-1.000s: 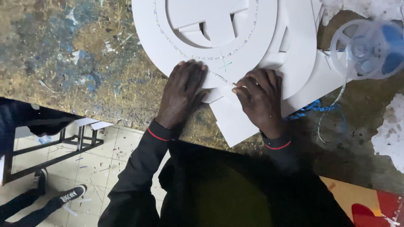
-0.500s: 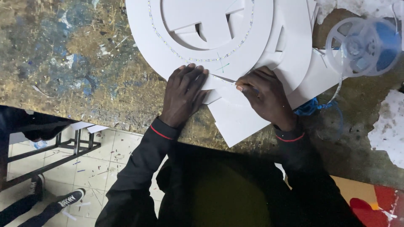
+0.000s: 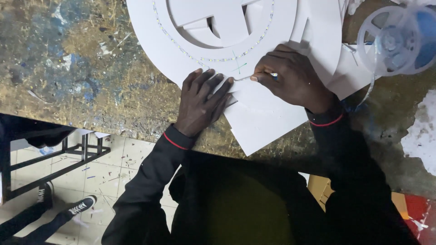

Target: Applying an adhesive LED strip to a circular sign base component by peeling the backing and pressing it into place.

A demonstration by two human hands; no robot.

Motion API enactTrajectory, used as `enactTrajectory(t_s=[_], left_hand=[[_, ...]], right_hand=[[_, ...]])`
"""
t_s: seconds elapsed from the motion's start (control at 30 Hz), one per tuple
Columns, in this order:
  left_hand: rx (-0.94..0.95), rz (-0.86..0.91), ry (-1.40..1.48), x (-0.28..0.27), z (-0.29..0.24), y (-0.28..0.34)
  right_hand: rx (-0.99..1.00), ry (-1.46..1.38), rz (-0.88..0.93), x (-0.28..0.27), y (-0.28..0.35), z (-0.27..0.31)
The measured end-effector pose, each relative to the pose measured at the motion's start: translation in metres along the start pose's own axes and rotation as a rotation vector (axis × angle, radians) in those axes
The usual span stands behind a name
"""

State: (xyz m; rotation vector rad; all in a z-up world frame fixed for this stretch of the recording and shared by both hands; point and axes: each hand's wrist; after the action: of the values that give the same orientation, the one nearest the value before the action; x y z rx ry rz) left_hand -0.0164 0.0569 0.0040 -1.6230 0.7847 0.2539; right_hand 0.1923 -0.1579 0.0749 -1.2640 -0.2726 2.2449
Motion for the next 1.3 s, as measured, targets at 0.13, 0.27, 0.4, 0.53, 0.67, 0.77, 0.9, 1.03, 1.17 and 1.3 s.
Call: enactTrajectory(t_s=[0.13, 0.27, 0.4, 0.53, 0.67, 0.77, 0.9, 1.03, 1.17, 1.3], left_hand=[[-0.009, 0.015, -0.044, 0.0, -0.002, -0.003], [-0.028, 0.01, -0.045, 0.001, -0.004, -0.002], [-0.032, 0.027, -0.037, 0.001, -0.003, 0.0], [0.012, 0.035, -0.031, -0.001, -0.002, -0.006], [0.037, 0.014, -0.072, 0.001, -0.003, -0.006], [0.046, 0.029, -0.105, 0.006, -0.001, -0.001], [0.051, 0.043, -0.11, 0.005, 0.0, 0.001], [0.026, 0.077, -0.097, 0.005, -0.002, 0.001], [0.017, 0.087, -0.037, 0.006, -0.01, -0.018], [0.063, 0.124, -0.127, 0.012, -0.012, -0.019]], right_hand=[[-0.031, 0.083, -0.014, 0.006, -0.001, -0.004], [-0.027, 0.155, -0.001, 0.01, -0.001, -0.006], [-0.047, 0.174, 0.025, 0.01, -0.002, -0.012], [-0.026, 0.175, 0.071, 0.008, -0.007, -0.013], [-0.025, 0.16, 0.061, 0.009, -0.009, -0.014], [0.016, 0.166, 0.107, 0.008, -0.009, -0.015], [0.013, 0.164, 0.094, 0.007, -0.01, -0.016], [0.015, 0.165, 0.125, 0.006, -0.014, -0.014], [0.009, 0.26, 0.082, 0.019, -0.004, -0.022], [-0.021, 0.254, 0.062, 0.016, -0.005, -0.019]])
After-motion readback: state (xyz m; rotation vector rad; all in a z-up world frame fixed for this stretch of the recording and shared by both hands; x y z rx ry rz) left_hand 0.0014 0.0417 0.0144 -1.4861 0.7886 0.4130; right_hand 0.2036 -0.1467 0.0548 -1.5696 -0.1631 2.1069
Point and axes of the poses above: each hand's wrist, its own y-axis away from the middle knuckle, its own x-axis out of the palm, z = x × y, and after that the axes turned 15 degrees about -z, right-handed
